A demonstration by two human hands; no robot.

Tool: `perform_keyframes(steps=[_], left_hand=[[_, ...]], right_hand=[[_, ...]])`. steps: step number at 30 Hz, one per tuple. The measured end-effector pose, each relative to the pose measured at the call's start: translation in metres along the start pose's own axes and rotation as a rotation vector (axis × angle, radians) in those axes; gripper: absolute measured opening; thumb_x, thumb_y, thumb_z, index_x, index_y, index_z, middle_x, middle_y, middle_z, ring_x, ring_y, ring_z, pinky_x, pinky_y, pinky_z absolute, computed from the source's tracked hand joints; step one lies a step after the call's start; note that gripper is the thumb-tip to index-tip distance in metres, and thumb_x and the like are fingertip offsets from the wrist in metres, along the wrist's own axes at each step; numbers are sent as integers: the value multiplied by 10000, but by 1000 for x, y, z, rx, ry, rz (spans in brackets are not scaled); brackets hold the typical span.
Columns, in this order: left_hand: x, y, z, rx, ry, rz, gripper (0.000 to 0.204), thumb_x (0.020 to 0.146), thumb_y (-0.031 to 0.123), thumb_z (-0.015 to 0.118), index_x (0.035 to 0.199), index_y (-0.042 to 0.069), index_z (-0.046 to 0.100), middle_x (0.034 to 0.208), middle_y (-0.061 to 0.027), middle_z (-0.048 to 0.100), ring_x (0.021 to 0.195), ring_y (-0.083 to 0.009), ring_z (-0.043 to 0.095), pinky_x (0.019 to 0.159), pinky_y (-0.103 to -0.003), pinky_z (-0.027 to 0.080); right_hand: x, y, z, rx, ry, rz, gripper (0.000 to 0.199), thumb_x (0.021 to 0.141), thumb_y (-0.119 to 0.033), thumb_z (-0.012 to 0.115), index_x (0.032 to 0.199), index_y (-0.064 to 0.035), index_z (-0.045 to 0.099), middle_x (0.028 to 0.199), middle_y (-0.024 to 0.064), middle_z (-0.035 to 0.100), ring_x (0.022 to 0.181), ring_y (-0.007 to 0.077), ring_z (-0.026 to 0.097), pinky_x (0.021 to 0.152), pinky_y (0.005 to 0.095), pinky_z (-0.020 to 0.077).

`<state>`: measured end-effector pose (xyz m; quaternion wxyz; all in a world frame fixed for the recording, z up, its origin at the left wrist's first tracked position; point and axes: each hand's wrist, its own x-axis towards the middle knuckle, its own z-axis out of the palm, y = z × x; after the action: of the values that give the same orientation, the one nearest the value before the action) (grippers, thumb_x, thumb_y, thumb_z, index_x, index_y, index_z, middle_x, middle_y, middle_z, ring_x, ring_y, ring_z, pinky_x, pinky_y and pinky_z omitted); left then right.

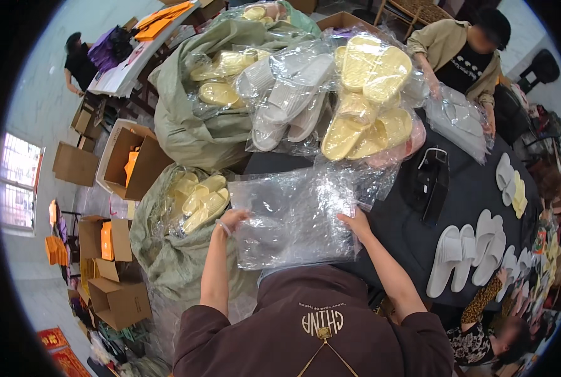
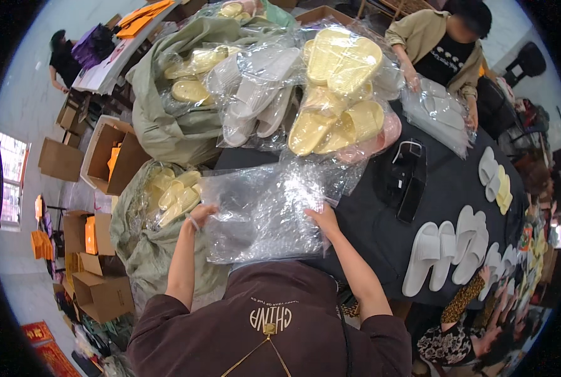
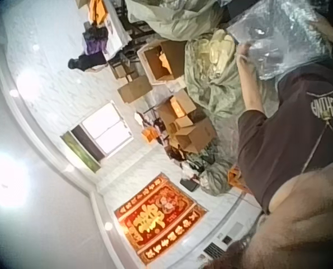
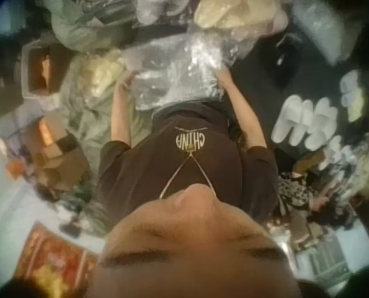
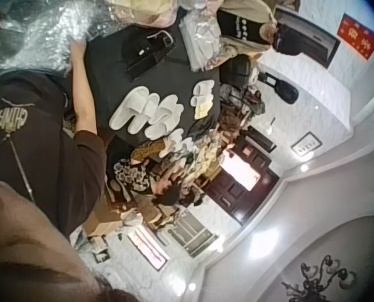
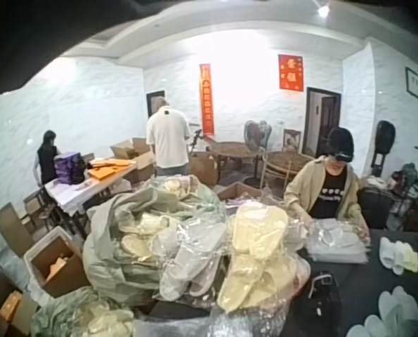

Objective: The person unpacks various colored slippers from large green sacks and places them onto a table. They then pick up pairs of slippers and wrap them individually in bubble wrap. The person handles yellow, white, pink, and black slippers throughout the process.

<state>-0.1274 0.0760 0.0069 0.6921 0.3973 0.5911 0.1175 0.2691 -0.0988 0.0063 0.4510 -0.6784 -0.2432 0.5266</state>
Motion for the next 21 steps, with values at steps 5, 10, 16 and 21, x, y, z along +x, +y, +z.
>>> perform_keyframes(steps=[5, 10, 16, 21], left_hand=[[-71, 4, -47, -52, -26, 243, 234, 746, 112, 572, 936, -5, 642, 831, -48, 631, 768, -132, 560, 689, -255, 445], [-136, 27, -71, -15, 72, 522, 208, 771, 139, 567, 903, -9, 629, 854, -90, 642, 792, -161, 597, 742, -268, 464], [-136, 107, -7, -100, -325, 942, 386, 779, 231, 611, 1073, -16, 564, 1126, -145, 573, 1038, -205, 555, 939, -335, 419], [-99, 109, -9, 48, -428, 679, 619, 762, 274, 621, 1275, -17, 430, 1237, -120, 519, 1124, -196, 506, 975, -324, 379]], right_hand=[[-19, -29, 24, -95, -379, -58, 177, 784, -109, 672, 919, 5, 659, 832, 46, 665, 765, 101, 596, 695, 229, 463], [-80, -96, 33, -52, -248, -345, 132, 782, -16, 648, 912, 9, 646, 863, 44, 655, 795, 114, 588, 727, 247, 466], [-106, -106, -20, -346, -203, -533, 351, 741, -11, 682, 1072, 7, 567, 992, 72, 614, 927, 144, 560, 829, 305, 456], [-101, -80, -34, -28, -227, -376, 555, 701, -26, 720, 1201, -33, 480, 1131, 77, 556, 1045, 165, 525, 912, 327, 438]])
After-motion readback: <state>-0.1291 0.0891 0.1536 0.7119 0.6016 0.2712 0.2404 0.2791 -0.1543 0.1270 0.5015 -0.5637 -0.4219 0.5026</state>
